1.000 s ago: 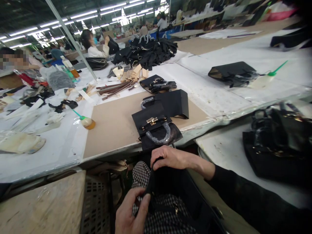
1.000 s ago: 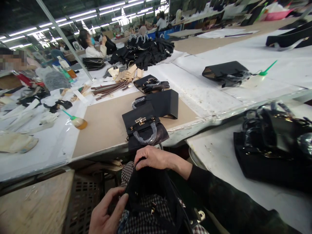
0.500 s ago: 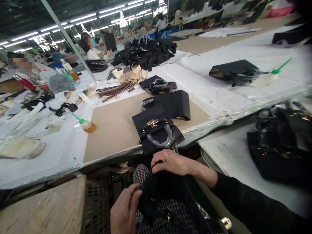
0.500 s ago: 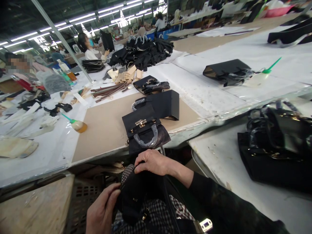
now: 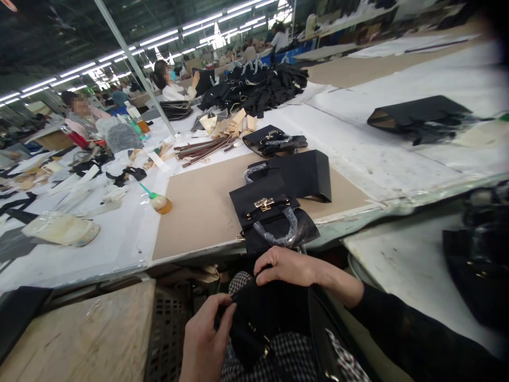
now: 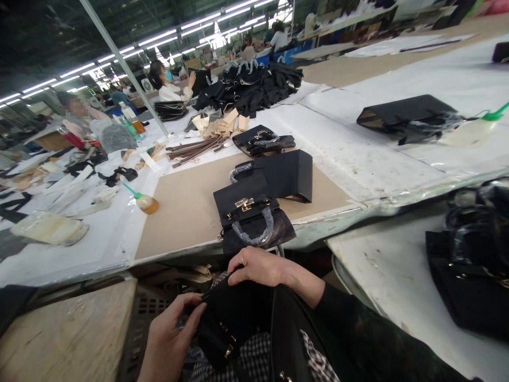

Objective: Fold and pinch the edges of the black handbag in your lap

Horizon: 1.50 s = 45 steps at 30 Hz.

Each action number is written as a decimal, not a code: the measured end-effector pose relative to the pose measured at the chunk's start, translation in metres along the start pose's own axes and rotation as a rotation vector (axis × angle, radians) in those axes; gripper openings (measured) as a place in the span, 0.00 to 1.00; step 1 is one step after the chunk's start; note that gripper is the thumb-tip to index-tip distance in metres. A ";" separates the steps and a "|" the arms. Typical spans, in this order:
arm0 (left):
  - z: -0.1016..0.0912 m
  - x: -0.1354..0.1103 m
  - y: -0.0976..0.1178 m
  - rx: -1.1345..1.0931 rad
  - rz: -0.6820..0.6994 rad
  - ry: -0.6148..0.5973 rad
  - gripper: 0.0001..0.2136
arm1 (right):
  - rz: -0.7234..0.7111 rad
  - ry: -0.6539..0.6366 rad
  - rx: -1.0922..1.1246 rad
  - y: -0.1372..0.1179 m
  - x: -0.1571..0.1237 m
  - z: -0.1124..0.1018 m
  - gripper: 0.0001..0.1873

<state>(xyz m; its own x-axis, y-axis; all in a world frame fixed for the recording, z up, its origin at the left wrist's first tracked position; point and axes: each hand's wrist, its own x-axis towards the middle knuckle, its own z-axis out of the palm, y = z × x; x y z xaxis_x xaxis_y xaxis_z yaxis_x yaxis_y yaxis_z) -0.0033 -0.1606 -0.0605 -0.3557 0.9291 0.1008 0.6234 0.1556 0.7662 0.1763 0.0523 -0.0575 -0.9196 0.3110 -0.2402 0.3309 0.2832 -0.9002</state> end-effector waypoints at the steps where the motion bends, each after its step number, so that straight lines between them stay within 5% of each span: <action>1: 0.001 0.001 -0.001 0.031 0.042 0.003 0.08 | 0.003 0.006 -0.009 0.001 0.000 0.000 0.13; 10: 0.004 0.000 -0.008 0.319 0.235 0.032 0.06 | -0.047 0.132 -0.234 -0.004 -0.005 0.009 0.11; 20: 0.003 0.009 -0.002 0.443 0.226 -0.048 0.05 | -0.048 0.152 -0.439 -0.013 -0.009 0.017 0.09; 28: 0.013 -0.001 -0.013 0.392 0.256 -0.056 0.06 | -0.448 0.092 -0.608 -0.037 -0.005 0.029 0.09; 45: 0.015 -0.009 -0.013 0.344 0.324 0.021 0.07 | -0.543 0.125 -0.689 -0.028 0.012 0.045 0.05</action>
<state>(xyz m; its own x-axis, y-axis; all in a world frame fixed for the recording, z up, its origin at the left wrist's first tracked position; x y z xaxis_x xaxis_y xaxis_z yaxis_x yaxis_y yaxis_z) 0.0017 -0.1658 -0.0811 -0.1161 0.9418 0.3155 0.8977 -0.0364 0.4391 0.1468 0.0071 -0.0512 -0.9702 0.0604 0.2347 -0.0534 0.8914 -0.4502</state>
